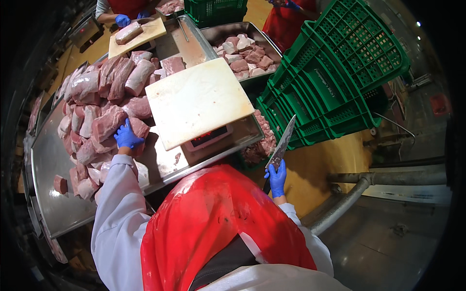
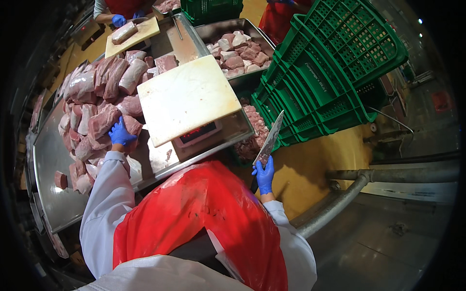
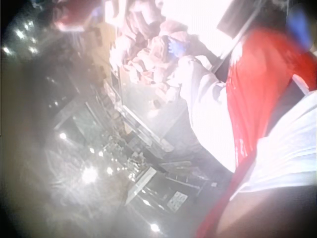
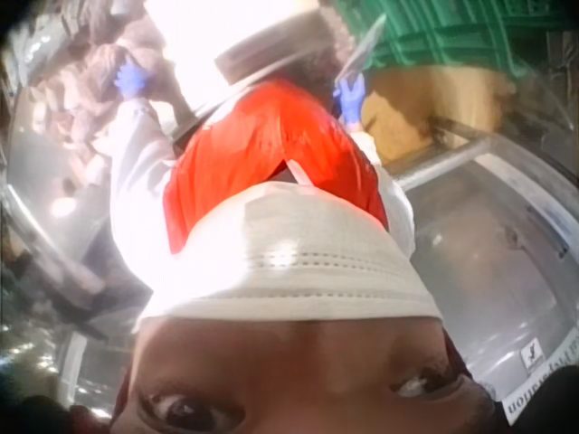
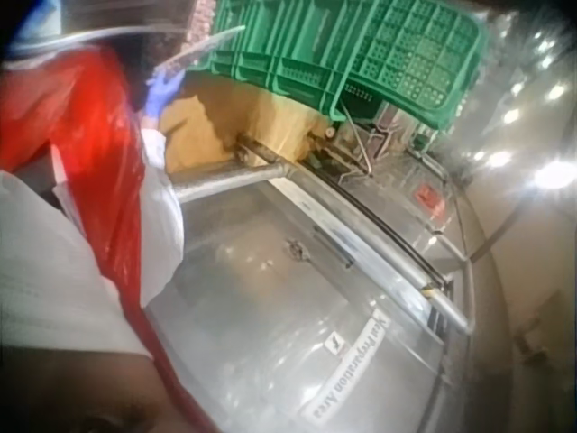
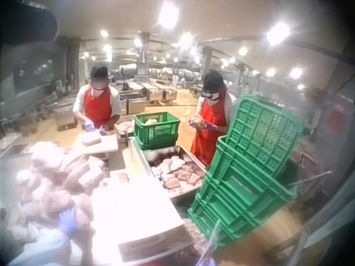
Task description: The person cuts large pieces of raw meat into smaller portions using a knife on a cutting board. They repeatedly pick up meat, slice it, and place the cut pieces into a green crate.
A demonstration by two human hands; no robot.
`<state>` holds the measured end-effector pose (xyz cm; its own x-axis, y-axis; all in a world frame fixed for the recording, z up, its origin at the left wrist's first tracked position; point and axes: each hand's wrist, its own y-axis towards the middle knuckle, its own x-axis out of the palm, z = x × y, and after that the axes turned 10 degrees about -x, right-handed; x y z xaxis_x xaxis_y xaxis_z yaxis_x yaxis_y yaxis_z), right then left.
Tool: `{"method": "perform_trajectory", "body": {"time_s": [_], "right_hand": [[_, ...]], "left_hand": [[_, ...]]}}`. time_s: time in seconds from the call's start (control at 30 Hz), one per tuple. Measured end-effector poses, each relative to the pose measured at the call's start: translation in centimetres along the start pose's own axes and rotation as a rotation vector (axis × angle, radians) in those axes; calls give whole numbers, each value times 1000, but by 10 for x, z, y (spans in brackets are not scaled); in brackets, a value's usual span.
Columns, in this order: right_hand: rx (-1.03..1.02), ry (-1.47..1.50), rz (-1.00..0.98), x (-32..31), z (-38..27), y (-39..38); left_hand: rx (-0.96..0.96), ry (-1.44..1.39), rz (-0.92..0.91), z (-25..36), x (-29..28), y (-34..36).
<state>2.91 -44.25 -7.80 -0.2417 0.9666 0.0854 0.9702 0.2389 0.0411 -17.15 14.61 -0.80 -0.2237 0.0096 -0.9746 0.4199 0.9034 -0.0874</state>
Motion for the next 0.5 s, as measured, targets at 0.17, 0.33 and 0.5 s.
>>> {"method": "perform_trajectory", "body": {"time_s": [0.17, 0.33, 0.5], "right_hand": [[21, -16, -34, -10, -9, 9], [22, -66, -66, -10, -15, 11], [47, -85, -61, -13, -11, 11]], "left_hand": [[-57, 72, -112, 54, 10, -24], [41, -189, -89, 65, 54, -25], [-75, -598, -259, 18, 124, -2]]}}
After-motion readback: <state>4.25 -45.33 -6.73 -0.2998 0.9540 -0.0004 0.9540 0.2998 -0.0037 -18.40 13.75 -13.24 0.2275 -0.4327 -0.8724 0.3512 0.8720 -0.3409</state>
